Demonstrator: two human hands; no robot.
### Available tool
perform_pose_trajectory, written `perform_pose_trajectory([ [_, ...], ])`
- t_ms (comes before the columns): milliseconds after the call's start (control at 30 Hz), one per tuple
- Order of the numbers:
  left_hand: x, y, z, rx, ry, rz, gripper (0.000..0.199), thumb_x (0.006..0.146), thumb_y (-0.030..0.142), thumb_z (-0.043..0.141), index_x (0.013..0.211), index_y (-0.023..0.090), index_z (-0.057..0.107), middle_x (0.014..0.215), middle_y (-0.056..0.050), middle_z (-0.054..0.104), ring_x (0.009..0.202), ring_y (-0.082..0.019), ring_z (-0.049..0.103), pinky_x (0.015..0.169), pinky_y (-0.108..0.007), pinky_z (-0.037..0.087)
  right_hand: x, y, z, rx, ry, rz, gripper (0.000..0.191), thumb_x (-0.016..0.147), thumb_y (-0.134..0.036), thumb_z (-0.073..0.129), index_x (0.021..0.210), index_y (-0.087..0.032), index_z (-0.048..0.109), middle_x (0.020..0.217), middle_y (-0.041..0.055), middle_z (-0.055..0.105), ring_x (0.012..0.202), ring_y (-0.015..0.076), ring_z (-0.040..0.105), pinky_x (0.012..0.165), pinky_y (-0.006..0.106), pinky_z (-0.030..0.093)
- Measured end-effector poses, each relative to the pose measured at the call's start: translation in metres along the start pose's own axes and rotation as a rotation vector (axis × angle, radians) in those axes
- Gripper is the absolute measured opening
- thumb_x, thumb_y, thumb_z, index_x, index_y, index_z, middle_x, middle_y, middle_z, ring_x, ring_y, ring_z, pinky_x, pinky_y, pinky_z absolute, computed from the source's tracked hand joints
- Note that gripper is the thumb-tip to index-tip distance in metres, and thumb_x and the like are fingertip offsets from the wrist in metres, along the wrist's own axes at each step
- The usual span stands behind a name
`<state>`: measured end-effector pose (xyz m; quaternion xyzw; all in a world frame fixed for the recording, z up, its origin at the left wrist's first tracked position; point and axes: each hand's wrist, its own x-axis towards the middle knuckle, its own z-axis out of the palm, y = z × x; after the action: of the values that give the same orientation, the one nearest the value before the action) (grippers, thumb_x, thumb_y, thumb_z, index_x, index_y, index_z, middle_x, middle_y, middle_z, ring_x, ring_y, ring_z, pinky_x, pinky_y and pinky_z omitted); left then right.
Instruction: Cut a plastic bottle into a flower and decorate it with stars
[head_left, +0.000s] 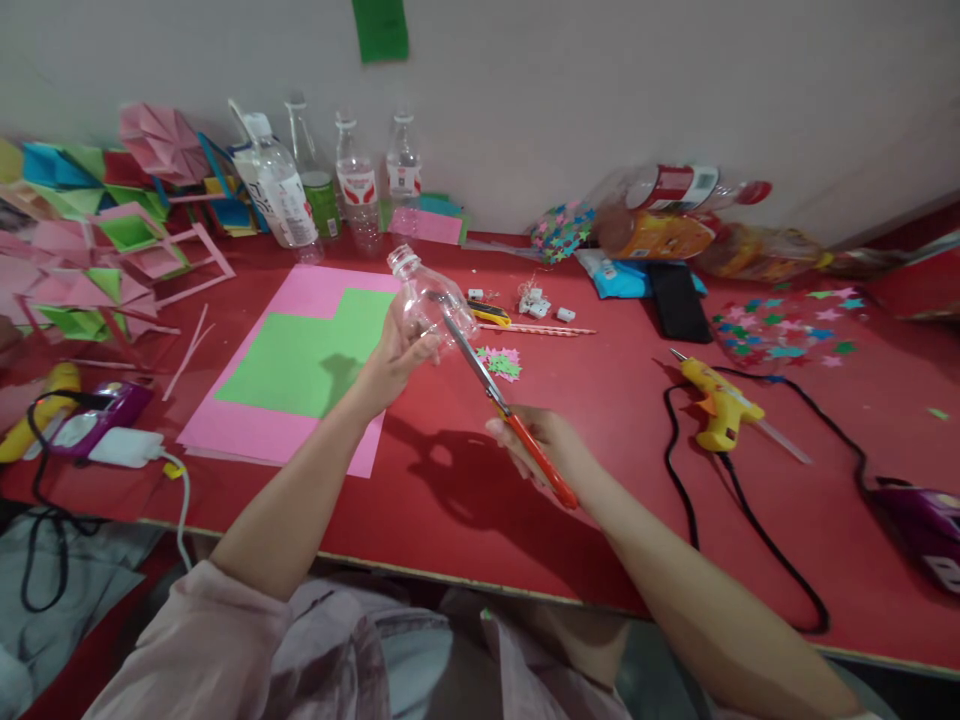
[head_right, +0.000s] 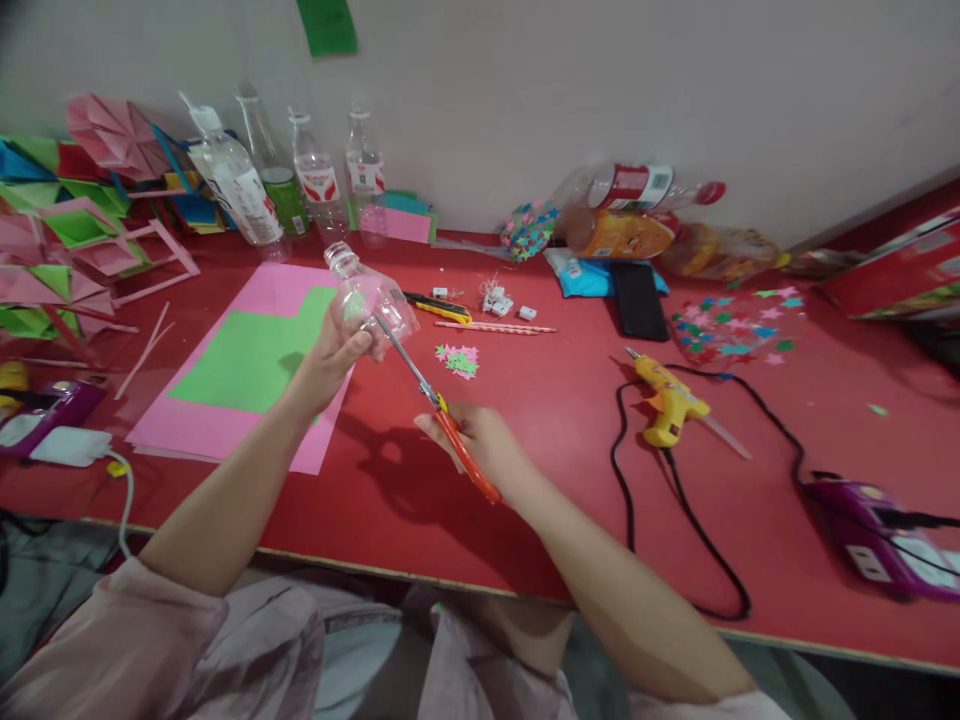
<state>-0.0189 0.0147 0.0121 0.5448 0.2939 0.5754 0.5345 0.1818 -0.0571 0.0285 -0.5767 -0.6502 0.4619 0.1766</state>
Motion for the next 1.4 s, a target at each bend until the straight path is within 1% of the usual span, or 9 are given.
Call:
perform_pose_trajectory([
  [133, -0.002, -0.001, 0.0, 0.004, -0.031, -0.048, 0.063, 0.073, 0.04, 0.071, 0.128, 0.029, 0.042, 0.08, 0.0, 0.051, 0.066, -0.013, 0.049, 0.072, -0.033, 0.046, 0.001, 0.002, -0.003, -0.117, 0.032, -0.048, 0.053, 0.072, -0.074, 0.047, 0.059, -0.024, 0.034, 0.043, -0.0051, 0.041, 0.041, 0.01, 0.04, 0.045, 0.025, 0.03],
  [333, -0.004, -0.005, 0.0, 0.024, -0.057, -0.132, 0.076, 0.072, 0.037, 0.072, 0.137, 0.031, 0.033, 0.08, 0.001, 0.052, 0.067, -0.013, 0.05, 0.076, -0.035, 0.046, 0.004, 0.005, -0.004, -0.183, 0.041, -0.057, 0.055, 0.073, -0.076, 0.043, 0.058, -0.023, 0.035, 0.046, -0.0038, 0.042, 0.046, 0.011, 0.04, 0.048, 0.026, 0.029],
  [467, -0.005, -0.006, 0.001, 0.04, -0.06, -0.134, 0.076, 0.072, 0.039, 0.071, 0.138, 0.032, 0.032, 0.079, 0.002, 0.053, 0.065, -0.013, 0.05, 0.076, -0.035, 0.045, 0.004, 0.004, -0.002, -0.14, 0.021, -0.038, 0.057, 0.074, -0.078, 0.038, 0.059, -0.022, 0.04, 0.043, -0.0042, 0.04, 0.042, 0.0108, 0.038, 0.045, 0.026, 0.027],
  [600, -0.005, -0.006, 0.002, 0.032, -0.057, -0.124, 0.079, 0.073, 0.04, 0.071, 0.139, 0.029, 0.031, 0.077, 0.002, 0.051, 0.064, -0.013, 0.05, 0.076, -0.034, 0.045, 0.003, 0.003, -0.002, -0.072, -0.012, -0.037, 0.056, 0.074, -0.076, 0.04, 0.06, -0.022, 0.043, 0.041, -0.0053, 0.039, 0.039, 0.0101, 0.037, 0.044, 0.025, 0.027],
  [867, -0.006, -0.005, 0.004, 0.023, -0.044, -0.151, 0.081, 0.071, 0.042, 0.072, 0.138, 0.029, 0.029, 0.076, 0.002, 0.049, 0.068, -0.015, 0.051, 0.078, -0.035, 0.043, -0.001, -0.001, -0.002, 0.001, -0.044, -0.004, 0.054, 0.074, -0.074, 0.044, 0.062, -0.022, 0.044, 0.039, -0.0058, 0.042, 0.036, 0.0103, 0.041, 0.044, 0.025, 0.033],
  [1067, -0.005, -0.008, 0.003, 0.066, -0.081, -0.065, 0.074, 0.074, 0.045, 0.068, 0.136, 0.028, 0.032, 0.081, 0.001, 0.052, 0.064, -0.013, 0.05, 0.073, -0.033, 0.044, -0.001, -0.003, -0.004, -0.015, -0.017, 0.031, 0.053, 0.073, -0.073, 0.046, 0.059, -0.023, 0.038, 0.039, -0.0051, 0.043, 0.036, 0.0103, 0.041, 0.044, 0.025, 0.032],
  [1167, -0.005, -0.009, 0.001, 0.066, -0.085, -0.075, 0.074, 0.075, 0.041, 0.068, 0.137, 0.029, 0.031, 0.08, 0.001, 0.052, 0.065, -0.013, 0.051, 0.074, -0.034, 0.045, 0.0, -0.002, -0.005, -0.039, 0.005, 0.017, 0.053, 0.072, -0.074, 0.047, 0.059, -0.023, 0.036, 0.04, -0.0058, 0.041, 0.036, 0.0099, 0.039, 0.043, 0.025, 0.03],
  [1300, -0.006, -0.012, 0.0, 0.048, -0.068, -0.12, 0.078, 0.074, 0.037, 0.07, 0.14, 0.032, 0.029, 0.078, 0.002, 0.051, 0.064, -0.014, 0.052, 0.078, -0.037, 0.046, 0.003, 0.003, -0.005, -0.132, 0.034, -0.02, 0.054, 0.074, -0.074, 0.043, 0.059, -0.023, 0.037, 0.042, -0.0042, 0.042, 0.039, 0.0106, 0.04, 0.044, 0.026, 0.029],
  [1400, -0.007, -0.013, 0.001, 0.053, -0.078, -0.122, 0.08, 0.074, 0.038, 0.07, 0.141, 0.033, 0.027, 0.078, 0.001, 0.052, 0.066, -0.015, 0.053, 0.079, -0.038, 0.046, 0.004, 0.005, -0.004, -0.16, 0.049, -0.022, 0.055, 0.073, -0.076, 0.042, 0.059, -0.023, 0.037, 0.044, -0.0037, 0.042, 0.04, 0.0103, 0.039, 0.045, 0.026, 0.028],
])
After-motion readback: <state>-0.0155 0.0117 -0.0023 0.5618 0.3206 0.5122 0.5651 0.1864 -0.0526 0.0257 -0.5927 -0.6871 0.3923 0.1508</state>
